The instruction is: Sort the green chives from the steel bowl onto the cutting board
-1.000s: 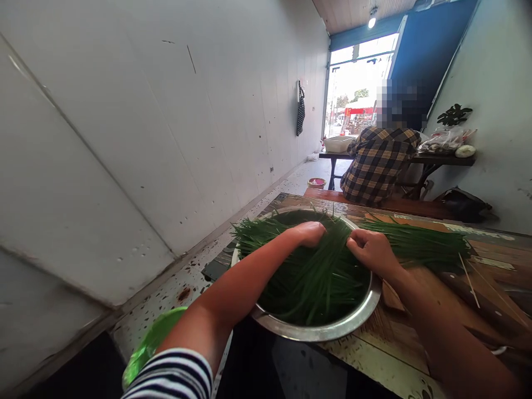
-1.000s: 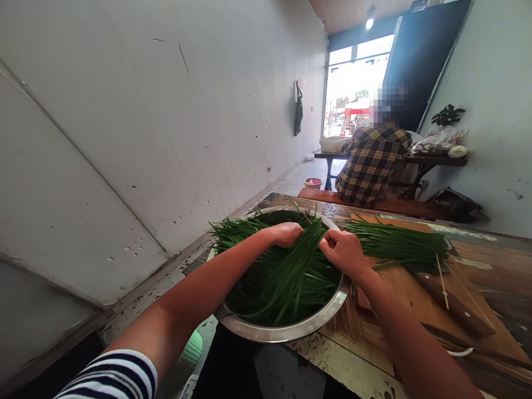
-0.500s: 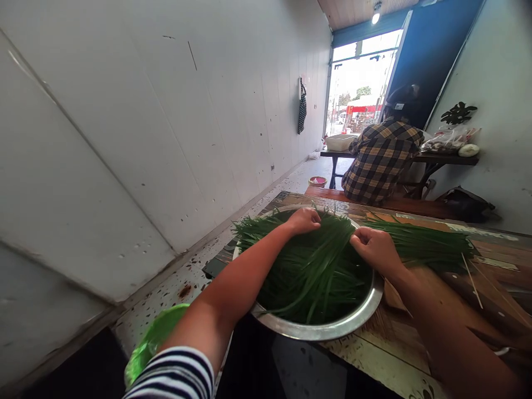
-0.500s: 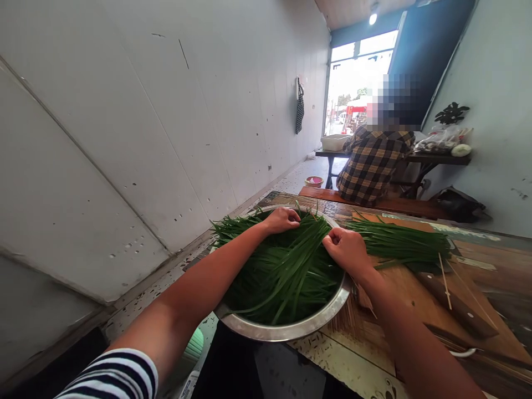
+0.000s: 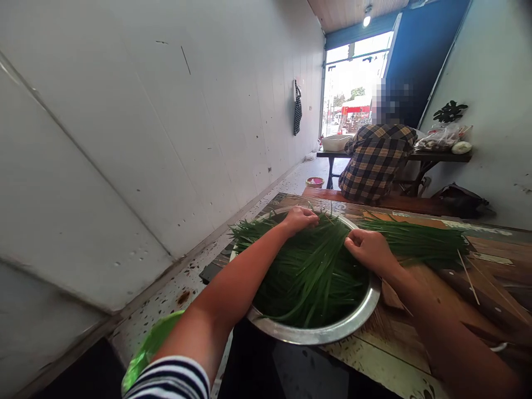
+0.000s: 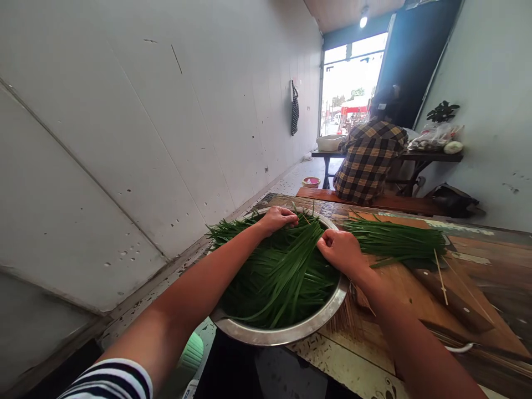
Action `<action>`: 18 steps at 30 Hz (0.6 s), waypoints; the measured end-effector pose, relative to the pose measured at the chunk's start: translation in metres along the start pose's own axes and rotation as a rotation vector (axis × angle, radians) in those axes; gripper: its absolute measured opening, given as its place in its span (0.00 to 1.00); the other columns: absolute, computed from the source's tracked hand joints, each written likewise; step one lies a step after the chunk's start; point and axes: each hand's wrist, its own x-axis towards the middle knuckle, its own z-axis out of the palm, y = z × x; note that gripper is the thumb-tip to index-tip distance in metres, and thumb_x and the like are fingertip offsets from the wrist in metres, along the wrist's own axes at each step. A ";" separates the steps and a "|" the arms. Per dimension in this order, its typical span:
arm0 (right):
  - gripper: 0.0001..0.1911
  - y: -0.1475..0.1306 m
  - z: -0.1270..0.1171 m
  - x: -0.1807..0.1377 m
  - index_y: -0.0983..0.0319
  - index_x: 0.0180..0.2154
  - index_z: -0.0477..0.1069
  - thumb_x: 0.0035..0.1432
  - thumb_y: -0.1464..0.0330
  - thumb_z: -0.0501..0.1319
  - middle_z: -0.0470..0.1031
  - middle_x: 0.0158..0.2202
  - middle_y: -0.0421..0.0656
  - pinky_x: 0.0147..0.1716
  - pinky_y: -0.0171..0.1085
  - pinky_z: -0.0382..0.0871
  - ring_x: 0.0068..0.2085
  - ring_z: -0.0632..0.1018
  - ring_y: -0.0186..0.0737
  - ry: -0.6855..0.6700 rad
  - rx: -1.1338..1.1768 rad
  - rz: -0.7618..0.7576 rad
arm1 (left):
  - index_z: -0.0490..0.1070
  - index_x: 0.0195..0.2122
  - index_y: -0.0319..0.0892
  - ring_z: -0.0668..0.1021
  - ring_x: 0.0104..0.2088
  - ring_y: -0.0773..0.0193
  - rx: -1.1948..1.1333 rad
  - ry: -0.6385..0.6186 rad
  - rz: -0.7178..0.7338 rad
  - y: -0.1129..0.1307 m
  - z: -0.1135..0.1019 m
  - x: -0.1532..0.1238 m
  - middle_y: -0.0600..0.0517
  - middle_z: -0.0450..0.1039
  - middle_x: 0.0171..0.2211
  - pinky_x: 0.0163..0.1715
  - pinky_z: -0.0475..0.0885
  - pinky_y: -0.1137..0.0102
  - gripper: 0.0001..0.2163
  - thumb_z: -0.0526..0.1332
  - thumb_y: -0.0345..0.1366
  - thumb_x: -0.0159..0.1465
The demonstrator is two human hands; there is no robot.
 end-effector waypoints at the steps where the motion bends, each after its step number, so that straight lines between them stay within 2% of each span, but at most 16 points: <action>1: 0.13 0.000 0.000 0.000 0.60 0.16 0.64 0.48 0.63 0.52 0.67 0.16 0.39 0.22 0.32 0.53 0.20 0.65 0.32 -0.007 0.003 -0.004 | 0.76 0.28 0.33 0.73 0.23 0.72 0.003 0.005 0.012 0.000 0.001 0.000 0.48 0.77 0.26 0.25 0.68 0.77 0.07 0.61 0.32 0.55; 8: 0.14 0.001 0.001 0.000 0.61 0.18 0.66 0.50 0.63 0.51 0.68 0.18 0.39 0.23 0.33 0.52 0.21 0.66 0.32 -0.026 -0.004 0.005 | 0.77 0.30 0.35 0.75 0.25 0.70 0.189 0.014 0.206 -0.007 0.009 0.007 0.49 0.78 0.28 0.28 0.69 0.76 0.11 0.60 0.38 0.55; 13: 0.13 0.001 0.001 0.000 0.61 0.19 0.66 0.50 0.63 0.51 0.68 0.18 0.39 0.24 0.33 0.52 0.21 0.66 0.32 -0.039 0.010 0.014 | 0.77 0.30 0.34 0.74 0.24 0.70 0.175 0.072 0.201 -0.003 0.012 0.004 0.48 0.77 0.27 0.26 0.68 0.75 0.11 0.59 0.37 0.56; 18: 0.14 0.000 0.001 -0.001 0.61 0.18 0.65 0.49 0.62 0.52 0.67 0.17 0.39 0.23 0.32 0.52 0.21 0.65 0.32 -0.031 0.012 0.020 | 0.77 0.30 0.34 0.74 0.25 0.70 0.157 0.080 0.209 -0.003 0.013 0.003 0.48 0.77 0.27 0.28 0.68 0.75 0.10 0.59 0.36 0.55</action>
